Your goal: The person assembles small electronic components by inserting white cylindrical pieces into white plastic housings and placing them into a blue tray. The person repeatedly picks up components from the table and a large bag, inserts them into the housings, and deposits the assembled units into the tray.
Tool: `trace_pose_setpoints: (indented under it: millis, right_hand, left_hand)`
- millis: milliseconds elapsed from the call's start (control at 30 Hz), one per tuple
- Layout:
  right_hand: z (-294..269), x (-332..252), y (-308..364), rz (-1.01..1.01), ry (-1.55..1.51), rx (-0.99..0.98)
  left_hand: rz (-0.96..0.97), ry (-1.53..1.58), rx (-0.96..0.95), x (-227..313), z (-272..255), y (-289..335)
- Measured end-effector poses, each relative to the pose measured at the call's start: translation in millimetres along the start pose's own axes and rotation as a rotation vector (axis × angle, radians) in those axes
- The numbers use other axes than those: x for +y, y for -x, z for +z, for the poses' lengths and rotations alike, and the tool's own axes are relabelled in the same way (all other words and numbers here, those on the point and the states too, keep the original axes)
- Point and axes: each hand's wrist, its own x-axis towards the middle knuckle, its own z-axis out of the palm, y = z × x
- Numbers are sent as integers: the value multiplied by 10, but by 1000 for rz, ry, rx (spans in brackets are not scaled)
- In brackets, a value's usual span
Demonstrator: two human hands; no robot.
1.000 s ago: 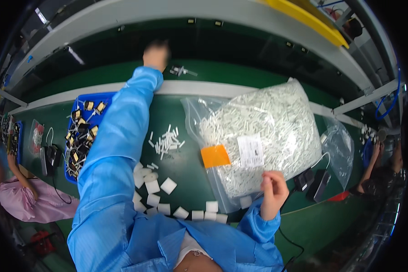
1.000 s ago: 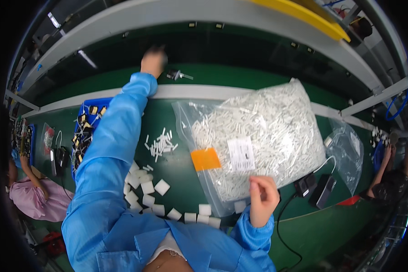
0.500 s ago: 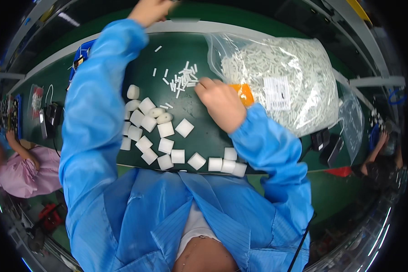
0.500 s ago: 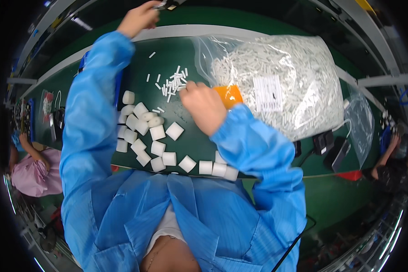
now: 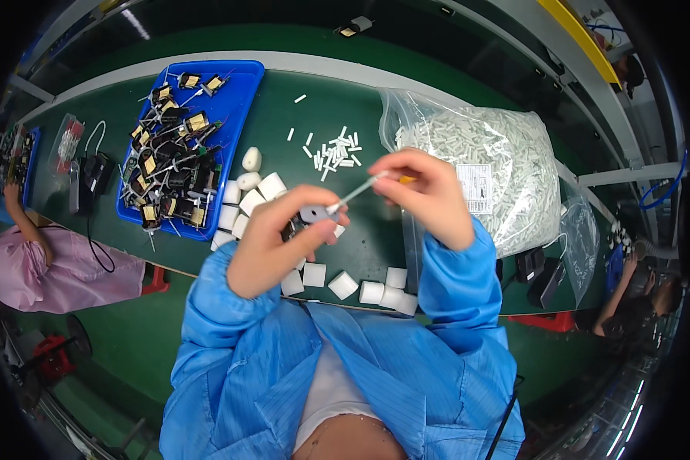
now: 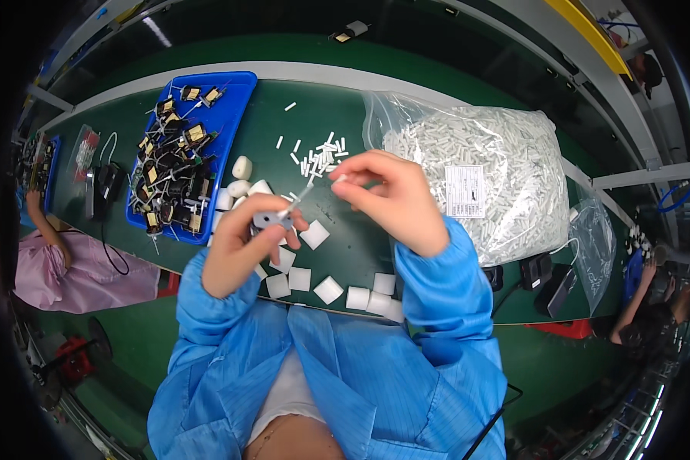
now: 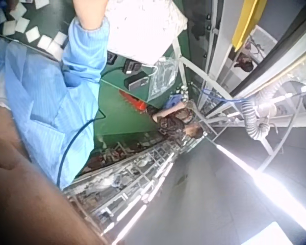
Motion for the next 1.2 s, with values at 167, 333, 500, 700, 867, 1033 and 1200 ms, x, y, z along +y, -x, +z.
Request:
trace_pose_setpoints:
  millis: [167, 333, 500, 700, 867, 1033, 1200]
  right_hand:
    - [-26, -319, 284, 7, -356, 106]
    - [3, -325, 375, 41, -555, 213]
    - [-19, -224, 364, -127, -276, 172]
    - [-29, -223, 319, -167, 34, 68]
    - [30, -177, 315, -210, 260, 70]
    - [134, -100, 312, -246, 337, 124]
    - [122, -127, 274, -180, 260, 32]
  left_hand:
    - [59, -80, -20, -74, 135, 96]
    - [52, -227, -9, -17, 176, 92]
    - [111, -307, -19, -25, 181, 72]
    - [342, -613, -40, 13, 169, -8]
    - [429, -821, -32, 54, 217, -39]
    - [362, -876, -8, 64, 261, -28]
    - [369, -786, -21, -13, 217, -61]
